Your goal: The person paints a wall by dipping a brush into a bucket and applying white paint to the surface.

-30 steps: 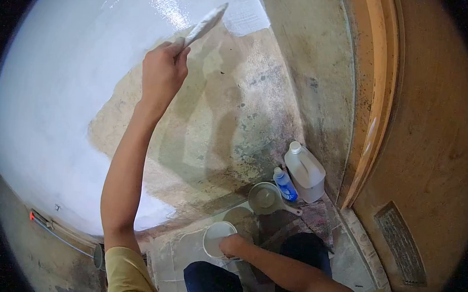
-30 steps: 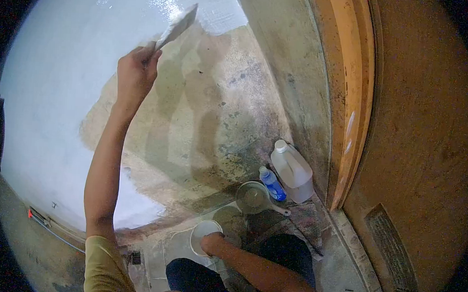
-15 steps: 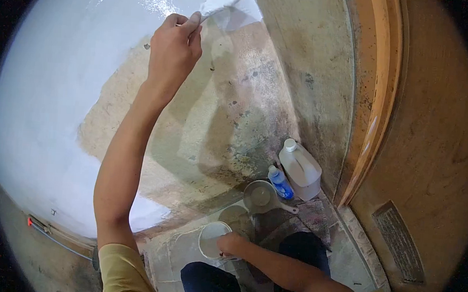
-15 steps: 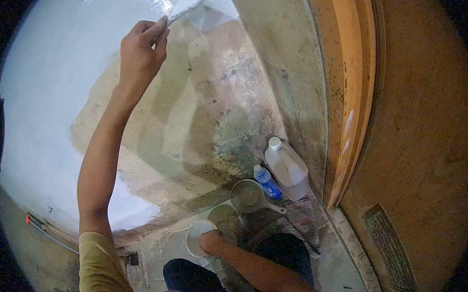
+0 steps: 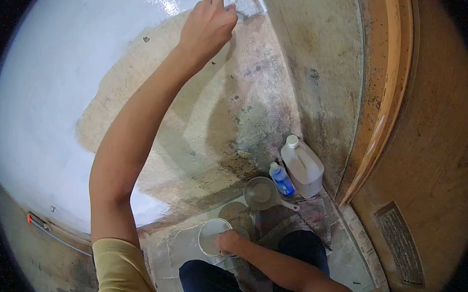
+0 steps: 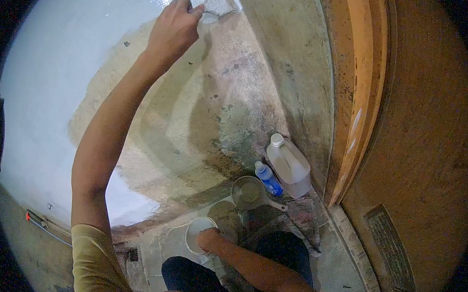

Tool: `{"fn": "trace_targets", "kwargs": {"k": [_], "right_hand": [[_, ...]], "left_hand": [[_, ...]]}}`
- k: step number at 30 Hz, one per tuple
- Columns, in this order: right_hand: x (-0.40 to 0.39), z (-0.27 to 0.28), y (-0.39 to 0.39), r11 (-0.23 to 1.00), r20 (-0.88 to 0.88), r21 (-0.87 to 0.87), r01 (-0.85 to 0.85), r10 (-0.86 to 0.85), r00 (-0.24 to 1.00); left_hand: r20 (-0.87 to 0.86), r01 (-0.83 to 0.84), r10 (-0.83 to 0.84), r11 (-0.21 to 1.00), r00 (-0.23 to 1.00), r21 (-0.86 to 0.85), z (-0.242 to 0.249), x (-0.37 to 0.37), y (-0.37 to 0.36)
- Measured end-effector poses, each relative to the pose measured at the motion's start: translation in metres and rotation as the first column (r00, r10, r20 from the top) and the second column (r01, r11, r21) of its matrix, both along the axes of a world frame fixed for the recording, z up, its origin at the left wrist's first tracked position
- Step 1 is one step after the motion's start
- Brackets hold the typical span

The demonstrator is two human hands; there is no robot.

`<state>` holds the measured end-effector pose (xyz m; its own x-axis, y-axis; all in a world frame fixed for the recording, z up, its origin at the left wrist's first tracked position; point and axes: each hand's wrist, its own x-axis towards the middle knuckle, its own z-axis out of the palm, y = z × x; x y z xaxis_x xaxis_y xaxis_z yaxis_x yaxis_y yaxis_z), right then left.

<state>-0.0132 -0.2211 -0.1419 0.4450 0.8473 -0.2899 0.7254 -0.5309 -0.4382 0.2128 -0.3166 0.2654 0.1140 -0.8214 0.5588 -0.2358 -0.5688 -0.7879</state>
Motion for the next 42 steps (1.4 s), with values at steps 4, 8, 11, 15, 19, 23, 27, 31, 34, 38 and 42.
{"fn": "trace_targets", "kwargs": {"k": [4,8,11,15,19,23,27,31,34,38,42], "right_hand": [[0.002,-0.003,0.004,1.000,-0.025,0.013,0.008,-0.008,1.000],[0.001,-0.001,0.001,1.000,0.015,0.013,0.000,0.000,1.000],[-0.002,-0.017,0.010,0.998,0.062,0.049,0.032,-0.035,0.997],[-0.004,-0.026,0.012,0.996,0.105,0.086,0.007,-0.016,0.994],[-0.007,-0.021,0.009,0.992,0.144,0.123,0.004,-0.022,0.989],[-0.008,0.003,-0.004,0.998,0.121,0.040,-0.040,0.035,0.992],[-0.007,0.001,-0.004,0.999,0.041,0.039,-0.002,0.001,0.999],[-0.007,0.015,-0.014,0.998,0.048,0.052,-0.030,0.028,0.998],[-0.008,0.012,-0.008,0.999,0.034,0.005,-0.035,0.035,0.999],[-0.005,-0.029,0.015,0.999,0.042,0.014,-0.030,0.029,0.999],[-0.014,-0.012,0.004,0.998,0.080,0.061,0.005,-0.010,0.997]], "left_hand": [[-0.021,-0.019,0.019,1.000,1.000,-0.015,-0.001,-0.003,-0.016],[-0.057,-0.041,0.042,0.999,0.997,0.007,-0.003,-0.002,-0.022],[-0.088,-0.086,0.086,0.996,0.992,0.003,-0.004,-0.001,-0.025],[-0.122,-0.107,0.104,0.994,0.987,-0.018,-0.003,-0.008,-0.033],[-0.141,-0.102,0.098,0.994,0.985,-0.023,0.000,-0.009,-0.039],[-0.137,-0.163,0.161,0.987,0.977,-0.007,0.005,-0.009,-0.043],[-0.151,-0.202,0.200,0.979,0.968,0.000,0.008,-0.015,-0.047],[-0.196,-0.238,0.232,0.971,0.953,-0.007,0.009,-0.019,-0.047],[-0.054,-0.167,0.169,0.985,0.984,0.048,0.007,-0.018,-0.036],[-0.068,-0.109,0.113,0.992,0.991,0.059,0.004,-0.016,-0.023],[-0.064,-0.100,0.104,0.993,0.993,0.059,0.002,-0.016,-0.010]]}}
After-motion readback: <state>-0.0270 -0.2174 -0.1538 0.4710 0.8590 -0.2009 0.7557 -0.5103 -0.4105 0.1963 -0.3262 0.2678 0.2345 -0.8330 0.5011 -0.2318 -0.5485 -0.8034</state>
